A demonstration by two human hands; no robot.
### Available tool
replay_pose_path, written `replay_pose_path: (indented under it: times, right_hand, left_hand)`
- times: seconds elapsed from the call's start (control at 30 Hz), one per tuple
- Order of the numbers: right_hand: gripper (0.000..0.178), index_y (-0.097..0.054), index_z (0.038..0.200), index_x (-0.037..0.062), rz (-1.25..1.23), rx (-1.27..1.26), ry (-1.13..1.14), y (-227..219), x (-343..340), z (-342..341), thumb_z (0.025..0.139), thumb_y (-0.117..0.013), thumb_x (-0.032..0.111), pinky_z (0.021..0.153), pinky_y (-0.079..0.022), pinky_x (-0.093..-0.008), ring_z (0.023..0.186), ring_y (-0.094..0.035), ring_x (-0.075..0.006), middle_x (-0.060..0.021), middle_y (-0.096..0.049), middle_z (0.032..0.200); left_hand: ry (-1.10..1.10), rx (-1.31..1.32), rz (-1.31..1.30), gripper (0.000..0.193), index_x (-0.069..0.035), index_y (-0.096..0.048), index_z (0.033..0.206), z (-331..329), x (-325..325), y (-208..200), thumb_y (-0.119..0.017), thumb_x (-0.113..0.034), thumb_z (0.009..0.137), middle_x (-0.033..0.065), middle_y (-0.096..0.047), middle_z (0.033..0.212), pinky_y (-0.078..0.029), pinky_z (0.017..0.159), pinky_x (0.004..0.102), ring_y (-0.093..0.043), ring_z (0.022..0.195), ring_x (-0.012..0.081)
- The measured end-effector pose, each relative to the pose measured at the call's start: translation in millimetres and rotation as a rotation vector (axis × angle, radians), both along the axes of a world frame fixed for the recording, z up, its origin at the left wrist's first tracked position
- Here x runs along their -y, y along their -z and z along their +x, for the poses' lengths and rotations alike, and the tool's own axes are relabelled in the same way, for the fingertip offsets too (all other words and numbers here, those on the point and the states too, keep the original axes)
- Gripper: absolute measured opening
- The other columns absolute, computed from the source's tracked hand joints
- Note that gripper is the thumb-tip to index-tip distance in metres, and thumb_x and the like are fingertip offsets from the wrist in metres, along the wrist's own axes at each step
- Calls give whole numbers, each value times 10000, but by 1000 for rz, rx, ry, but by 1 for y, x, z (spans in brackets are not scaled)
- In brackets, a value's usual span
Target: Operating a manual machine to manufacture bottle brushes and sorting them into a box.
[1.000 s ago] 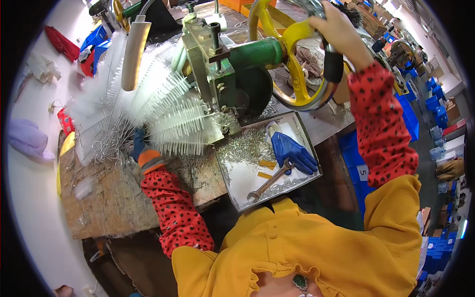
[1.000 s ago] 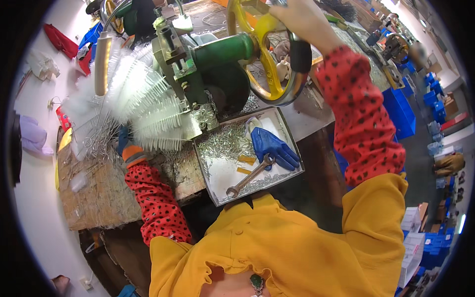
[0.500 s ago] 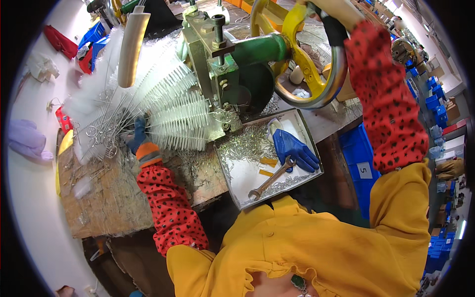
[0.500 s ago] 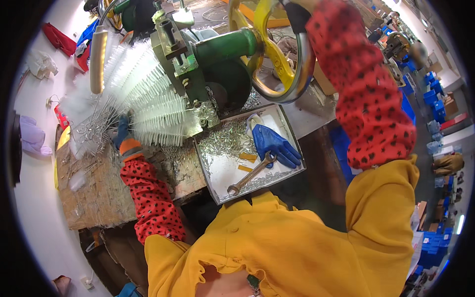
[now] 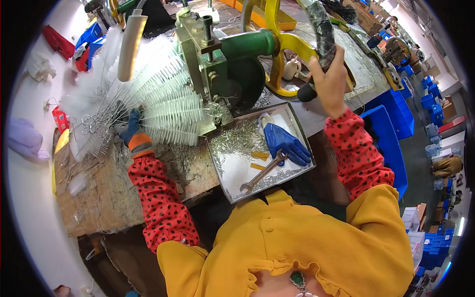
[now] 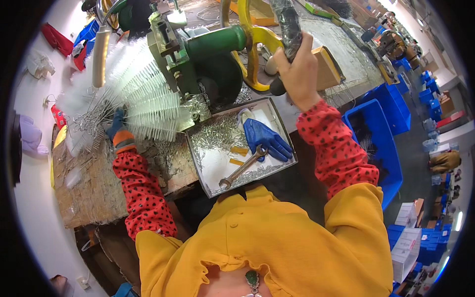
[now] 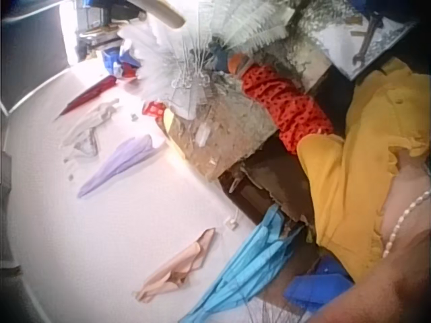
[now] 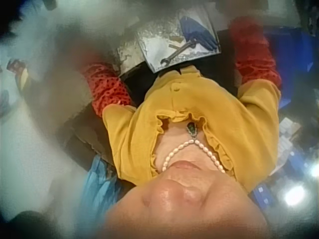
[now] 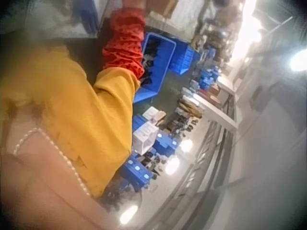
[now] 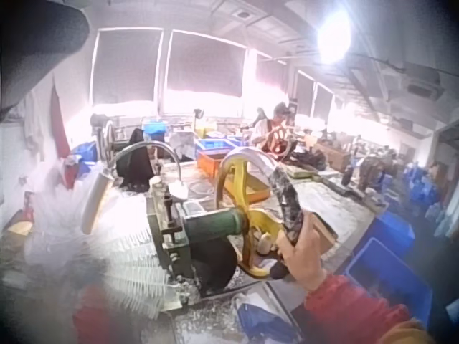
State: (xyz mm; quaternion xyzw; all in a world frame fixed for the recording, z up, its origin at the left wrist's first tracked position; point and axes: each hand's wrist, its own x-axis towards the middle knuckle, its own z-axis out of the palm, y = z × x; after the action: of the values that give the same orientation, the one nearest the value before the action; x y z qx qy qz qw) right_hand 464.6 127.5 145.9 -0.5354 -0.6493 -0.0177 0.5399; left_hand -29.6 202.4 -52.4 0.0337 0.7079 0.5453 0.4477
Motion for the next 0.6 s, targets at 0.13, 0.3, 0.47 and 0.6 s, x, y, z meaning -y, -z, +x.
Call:
replay_pose_path:
  times: [0.13, 0.3, 0.47, 0.6]
  right_hand:
    - [418, -462, 1165, -11, -105, 155, 64, -60, -8, -16, 848, -630, 203, 606, -500, -400, 660, -644, -372, -208, -648, 776]
    - [304, -598, 938, -65, -114, 369, 36, -104, -81, 6, 786, -629, 196, 568, -487, -357, 636, -639, -265, -175, -630, 733]
    - [366, -603, 871, -137, -306, 453, 84, -132, -108, 8, 750, -647, 206, 621, -497, -399, 715, -668, -322, -268, -616, 710]
    - [306, -579, 1054, 12, -237, 126, -15, -106, -38, -27, 855, -590, 244, 462, -432, -274, 504, -541, -124, -37, -574, 702]
  left_hand:
    - [1, -15, 3, 602, 1, -468, 1277, -1, 1, 1, -754, -73, 753, 174, -599, 1170, -523, 797, 400, -626, 920, 284]
    - [6, -21, -3, 604, 1, -461, 1279, -2, 3, 0, -752, -72, 755, 175, -594, 1180, -520, 806, 398, -623, 931, 284]
    - [15, -14, -16, 606, 1, -454, 1281, -3, 3, -1, -750, -72, 757, 176, -588, 1190, -518, 816, 395, -620, 942, 285]
    - [34, -17, -30, 607, 1, -448, 1282, -3, -1, -1, -748, -72, 759, 176, -584, 1198, -516, 823, 394, -618, 951, 285]
